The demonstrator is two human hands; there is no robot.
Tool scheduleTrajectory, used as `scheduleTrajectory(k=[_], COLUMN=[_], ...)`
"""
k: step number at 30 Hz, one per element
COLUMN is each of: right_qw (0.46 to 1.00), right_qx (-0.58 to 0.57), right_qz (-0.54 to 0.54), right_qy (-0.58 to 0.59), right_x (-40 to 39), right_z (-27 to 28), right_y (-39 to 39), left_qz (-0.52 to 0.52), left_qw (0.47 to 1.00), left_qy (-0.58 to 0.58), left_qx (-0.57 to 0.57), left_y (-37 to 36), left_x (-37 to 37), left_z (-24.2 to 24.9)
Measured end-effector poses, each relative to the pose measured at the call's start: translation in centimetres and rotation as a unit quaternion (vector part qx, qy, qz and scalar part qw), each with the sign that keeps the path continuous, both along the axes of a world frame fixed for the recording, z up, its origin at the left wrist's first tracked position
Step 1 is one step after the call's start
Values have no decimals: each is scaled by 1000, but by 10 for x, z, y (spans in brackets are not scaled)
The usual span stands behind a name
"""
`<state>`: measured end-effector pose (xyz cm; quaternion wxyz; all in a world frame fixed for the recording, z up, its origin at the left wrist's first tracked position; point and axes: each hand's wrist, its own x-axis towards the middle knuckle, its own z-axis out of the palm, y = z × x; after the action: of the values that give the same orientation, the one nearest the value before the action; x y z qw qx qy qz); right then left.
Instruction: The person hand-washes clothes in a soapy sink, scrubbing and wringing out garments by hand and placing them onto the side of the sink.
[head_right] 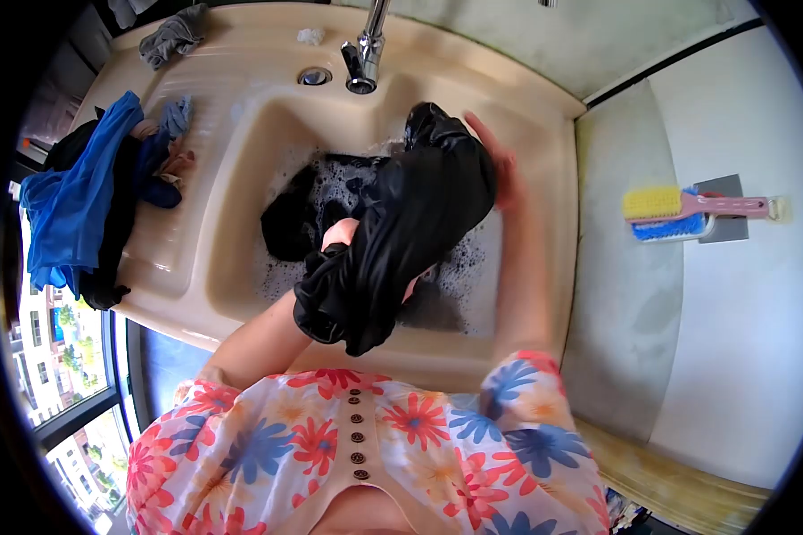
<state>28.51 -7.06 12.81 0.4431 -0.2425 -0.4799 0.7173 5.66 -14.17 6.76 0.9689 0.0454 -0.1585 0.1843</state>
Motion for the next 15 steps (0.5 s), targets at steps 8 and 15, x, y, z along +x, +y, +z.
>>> scheduleTrajectory(k=[8, 15], right_qw=[889, 981], right_qx=[77, -67], right_qz=[-27, -82], right_qy=[451, 165], right_x=[-72, -31], right_z=[-1, 67], right_y=[-21, -12], left_qz=[100, 324], left_qw=[981, 924], left_qy=[-47, 161], left_qx=[-161, 128], left_y=[-19, -19], left_x=[17, -25], left_z=[26, 89])
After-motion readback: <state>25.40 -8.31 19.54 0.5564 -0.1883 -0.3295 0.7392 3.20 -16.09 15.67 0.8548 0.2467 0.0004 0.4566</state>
